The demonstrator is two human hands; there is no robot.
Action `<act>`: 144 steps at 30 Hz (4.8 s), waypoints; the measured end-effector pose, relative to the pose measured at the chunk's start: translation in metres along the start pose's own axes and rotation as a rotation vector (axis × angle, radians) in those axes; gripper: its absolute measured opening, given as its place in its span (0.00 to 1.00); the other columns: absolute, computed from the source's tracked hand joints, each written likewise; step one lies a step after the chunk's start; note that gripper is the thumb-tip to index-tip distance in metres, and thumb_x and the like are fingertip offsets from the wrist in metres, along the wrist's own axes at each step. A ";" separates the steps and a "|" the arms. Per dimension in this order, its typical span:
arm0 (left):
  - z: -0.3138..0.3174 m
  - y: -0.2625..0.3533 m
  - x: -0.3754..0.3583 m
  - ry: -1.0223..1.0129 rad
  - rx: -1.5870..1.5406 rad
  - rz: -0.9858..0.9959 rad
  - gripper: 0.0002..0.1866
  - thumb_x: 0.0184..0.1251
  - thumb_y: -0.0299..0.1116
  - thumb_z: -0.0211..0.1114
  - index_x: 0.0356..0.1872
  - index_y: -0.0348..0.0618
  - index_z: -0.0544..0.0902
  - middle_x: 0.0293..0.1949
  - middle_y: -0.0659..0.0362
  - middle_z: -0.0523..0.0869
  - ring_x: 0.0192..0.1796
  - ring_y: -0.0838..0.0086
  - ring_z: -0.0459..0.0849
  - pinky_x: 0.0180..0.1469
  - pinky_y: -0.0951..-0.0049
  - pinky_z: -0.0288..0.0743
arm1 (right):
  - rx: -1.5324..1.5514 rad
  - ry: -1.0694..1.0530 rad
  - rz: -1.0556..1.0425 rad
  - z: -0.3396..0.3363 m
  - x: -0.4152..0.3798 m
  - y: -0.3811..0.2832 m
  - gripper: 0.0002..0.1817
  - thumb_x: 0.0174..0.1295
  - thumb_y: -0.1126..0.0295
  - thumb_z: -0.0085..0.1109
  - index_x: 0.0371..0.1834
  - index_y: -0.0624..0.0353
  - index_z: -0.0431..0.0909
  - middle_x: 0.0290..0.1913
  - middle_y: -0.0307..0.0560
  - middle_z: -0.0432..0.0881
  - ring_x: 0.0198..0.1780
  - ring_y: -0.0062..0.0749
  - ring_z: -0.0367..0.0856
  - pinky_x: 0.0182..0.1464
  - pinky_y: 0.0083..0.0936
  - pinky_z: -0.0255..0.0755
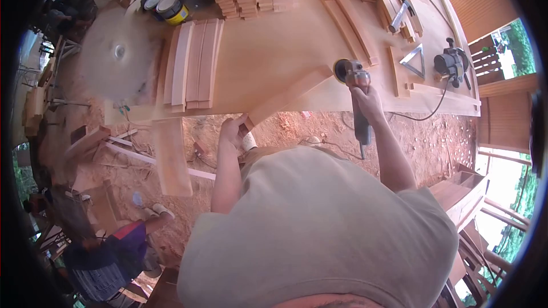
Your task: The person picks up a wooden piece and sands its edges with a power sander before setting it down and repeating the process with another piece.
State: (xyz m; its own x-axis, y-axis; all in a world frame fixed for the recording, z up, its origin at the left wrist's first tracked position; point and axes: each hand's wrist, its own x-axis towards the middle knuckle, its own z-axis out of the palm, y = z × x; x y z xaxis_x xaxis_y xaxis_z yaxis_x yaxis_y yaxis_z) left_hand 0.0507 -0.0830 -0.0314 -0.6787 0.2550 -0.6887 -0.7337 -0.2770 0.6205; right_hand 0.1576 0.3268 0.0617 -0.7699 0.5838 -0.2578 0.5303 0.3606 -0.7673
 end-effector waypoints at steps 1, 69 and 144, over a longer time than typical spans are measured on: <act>-0.005 0.002 -0.007 0.033 0.003 0.008 0.15 0.70 0.31 0.65 0.50 0.33 0.74 0.45 0.52 0.85 0.44 0.67 0.88 0.48 0.67 0.85 | 0.003 -0.010 -0.007 0.003 -0.007 -0.001 0.29 0.56 0.53 0.64 0.51 0.68 0.79 0.37 0.55 0.85 0.42 0.39 0.84 0.47 0.33 0.75; 0.022 -0.037 0.049 -0.599 -0.334 -0.280 0.13 0.74 0.40 0.59 0.45 0.41 0.83 0.34 0.61 0.88 0.32 0.80 0.87 0.26 0.80 0.80 | -0.325 -0.692 -0.118 0.079 -0.110 -0.115 0.29 0.53 0.53 0.68 0.55 0.58 0.77 0.45 0.57 0.85 0.49 0.53 0.84 0.53 0.41 0.75; 0.017 -0.028 0.038 -0.665 -0.344 -0.255 0.14 0.72 0.36 0.58 0.44 0.33 0.83 0.40 0.52 0.89 0.41 0.70 0.89 0.45 0.67 0.86 | -0.468 -0.822 -0.162 0.092 -0.111 -0.135 0.32 0.53 0.50 0.66 0.55 0.59 0.76 0.42 0.60 0.85 0.46 0.55 0.84 0.50 0.44 0.75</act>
State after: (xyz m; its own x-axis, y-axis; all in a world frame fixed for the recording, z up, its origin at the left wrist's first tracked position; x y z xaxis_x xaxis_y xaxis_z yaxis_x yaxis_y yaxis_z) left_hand 0.0445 -0.0499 -0.0685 -0.4477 0.8194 -0.3580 -0.8916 -0.3788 0.2481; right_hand 0.1392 0.1466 0.1401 -0.7600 -0.1269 -0.6374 0.3469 0.7502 -0.5630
